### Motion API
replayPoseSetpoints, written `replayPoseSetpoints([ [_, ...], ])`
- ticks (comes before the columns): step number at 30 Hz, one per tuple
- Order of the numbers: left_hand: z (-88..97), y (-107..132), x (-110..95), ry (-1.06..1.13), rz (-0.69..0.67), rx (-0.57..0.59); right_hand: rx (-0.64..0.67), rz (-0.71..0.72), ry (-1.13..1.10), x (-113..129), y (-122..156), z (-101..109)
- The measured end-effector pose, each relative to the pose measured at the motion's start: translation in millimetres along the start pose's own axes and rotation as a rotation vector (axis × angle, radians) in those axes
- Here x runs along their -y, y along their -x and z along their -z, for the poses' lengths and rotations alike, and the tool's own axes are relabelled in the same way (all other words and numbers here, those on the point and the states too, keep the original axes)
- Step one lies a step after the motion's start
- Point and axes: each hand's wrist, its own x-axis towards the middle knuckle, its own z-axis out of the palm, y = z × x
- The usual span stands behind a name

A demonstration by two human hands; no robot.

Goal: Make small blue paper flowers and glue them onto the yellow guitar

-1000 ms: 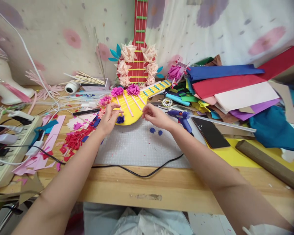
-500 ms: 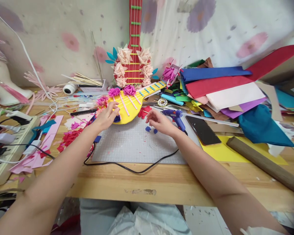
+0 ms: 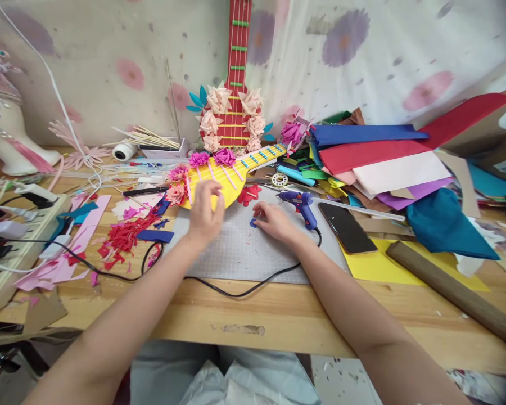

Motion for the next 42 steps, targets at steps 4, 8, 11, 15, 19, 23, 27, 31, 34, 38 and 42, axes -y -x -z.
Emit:
replayPoseSetpoints([
  [4,-32.0,34,-19,0.049,0.033,0.169,0.015,0.008,-0.053,1,-1,-4],
  [8,-52.8,46,-12,0.154,0.305,0.156,-0.061,-0.087,-0.296,0,-2,-6],
  [11,-61.1,46,-7,0.373,0.558,0.132,-0.122,-0.183,-0.601,2,-4,-9],
  [15,-62.7,46,-13,0.721,0.816,0.145,-0.140,-0.245,-0.913,13,-5,-16],
  [19,-58.5,46,-17,0.771,0.923,0.093,-0.151,-0.295,-1.035,21,-2,-21],
  [23,-56.0,46,-9,0.724,0.911,0.059,-0.103,-0.311,-1.035,19,-2,-21],
  [27,-55.0,47,-3,0.659,0.877,0.126,-0.125,-0.244,-0.919,14,-6,-21],
  [31,-53.1,47,-4,0.580,0.869,0.193,-0.141,-0.202,-0.774,11,-7,-23],
  [34,-51.0,47,-5,0.496,0.861,0.228,-0.197,-0.257,-0.720,10,-5,-22],
  [38,-47.4,46,-5,0.263,0.686,0.282,-0.238,-0.308,-0.771,11,-4,-19],
  [42,-43.3,46,-5,0.053,0.466,0.276,-0.203,-0.316,-0.862,15,-3,-16],
])
